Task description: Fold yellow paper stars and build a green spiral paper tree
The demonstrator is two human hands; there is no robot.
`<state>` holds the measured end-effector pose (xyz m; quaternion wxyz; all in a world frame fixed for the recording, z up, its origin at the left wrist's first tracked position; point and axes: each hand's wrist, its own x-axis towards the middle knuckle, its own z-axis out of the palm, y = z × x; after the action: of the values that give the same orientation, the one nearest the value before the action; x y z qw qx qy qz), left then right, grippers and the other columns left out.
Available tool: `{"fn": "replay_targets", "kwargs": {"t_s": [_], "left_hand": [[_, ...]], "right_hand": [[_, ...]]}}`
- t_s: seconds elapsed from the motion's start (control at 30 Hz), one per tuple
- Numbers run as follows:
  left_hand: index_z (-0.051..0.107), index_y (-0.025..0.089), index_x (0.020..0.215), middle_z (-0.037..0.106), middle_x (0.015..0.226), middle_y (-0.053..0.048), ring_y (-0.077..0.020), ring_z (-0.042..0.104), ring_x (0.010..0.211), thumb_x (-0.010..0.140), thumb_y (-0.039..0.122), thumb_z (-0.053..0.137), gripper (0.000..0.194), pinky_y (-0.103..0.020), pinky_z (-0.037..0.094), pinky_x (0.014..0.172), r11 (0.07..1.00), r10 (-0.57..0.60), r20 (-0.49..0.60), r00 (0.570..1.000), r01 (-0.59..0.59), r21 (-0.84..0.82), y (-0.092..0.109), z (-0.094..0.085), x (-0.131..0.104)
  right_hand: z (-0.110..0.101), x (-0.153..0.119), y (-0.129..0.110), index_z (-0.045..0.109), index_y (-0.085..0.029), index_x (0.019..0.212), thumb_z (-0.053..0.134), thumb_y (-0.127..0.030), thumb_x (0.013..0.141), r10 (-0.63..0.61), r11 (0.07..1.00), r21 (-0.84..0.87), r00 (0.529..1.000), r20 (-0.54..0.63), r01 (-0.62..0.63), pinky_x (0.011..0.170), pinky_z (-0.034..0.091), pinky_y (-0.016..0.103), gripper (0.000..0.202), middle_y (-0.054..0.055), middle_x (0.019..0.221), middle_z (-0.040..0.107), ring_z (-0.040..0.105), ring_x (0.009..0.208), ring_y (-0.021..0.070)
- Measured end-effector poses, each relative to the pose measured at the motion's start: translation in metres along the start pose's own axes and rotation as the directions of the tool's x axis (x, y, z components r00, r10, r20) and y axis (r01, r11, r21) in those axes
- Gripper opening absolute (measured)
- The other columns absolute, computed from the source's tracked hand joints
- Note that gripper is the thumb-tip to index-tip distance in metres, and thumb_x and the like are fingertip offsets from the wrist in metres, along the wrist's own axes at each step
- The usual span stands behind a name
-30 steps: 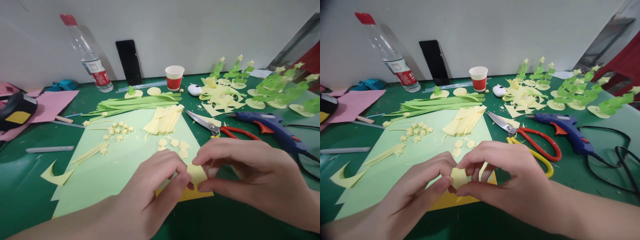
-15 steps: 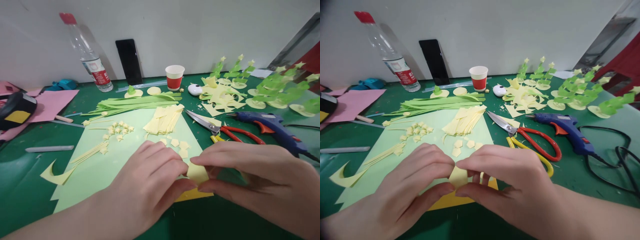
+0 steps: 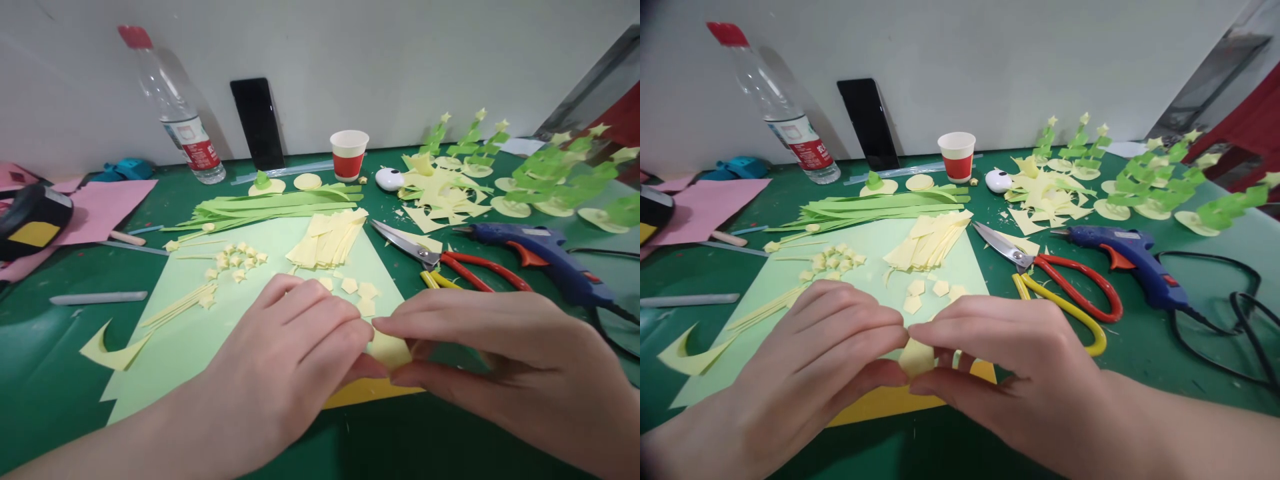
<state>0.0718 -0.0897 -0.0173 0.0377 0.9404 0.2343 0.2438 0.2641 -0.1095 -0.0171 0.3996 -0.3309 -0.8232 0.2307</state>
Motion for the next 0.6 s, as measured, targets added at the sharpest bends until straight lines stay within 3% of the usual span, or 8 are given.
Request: {"fn": "replay_targets", "kwargs": {"t_s": [0.37,0.6], "left_hand": [[0.050,0.015,0.079,0.057,0.074,0.002,-0.0118,0.043,0.067,0.094,0.019,0.037,0.020,-0.026,0.031,0.066,1.000,-0.020,0.054,0.998,0.021,-0.020,0.0020,-0.0016,-0.0045],[0.052,0.015,0.081,0.056,0.075,0.003,-0.0107,0.044,0.067,0.093,0.019,0.038,0.019,-0.025,0.031,0.067,0.996,-0.025,0.070,0.997,0.032,-0.087,0.0038,-0.0022,-0.0037]], "right_hand": [[0.0002,0.0042,-0.0044,0.065,-0.006,0.081,0.066,-0.001,0.069,-0.055,0.997,0.046,0.998,-0.029,0.056,0.070,0.048,0.003,0.012,0.004,0.077,0.068,0.064,0.070,0.0068],[0.0014,0.0014,-0.0043,0.063,-0.006,0.078,0.065,-0.002,0.071,-0.081,0.996,0.023,0.997,0.007,0.081,0.064,0.050,0.007,0.009,0.004,0.071,0.067,0.063,0.064,0.0084]]}}
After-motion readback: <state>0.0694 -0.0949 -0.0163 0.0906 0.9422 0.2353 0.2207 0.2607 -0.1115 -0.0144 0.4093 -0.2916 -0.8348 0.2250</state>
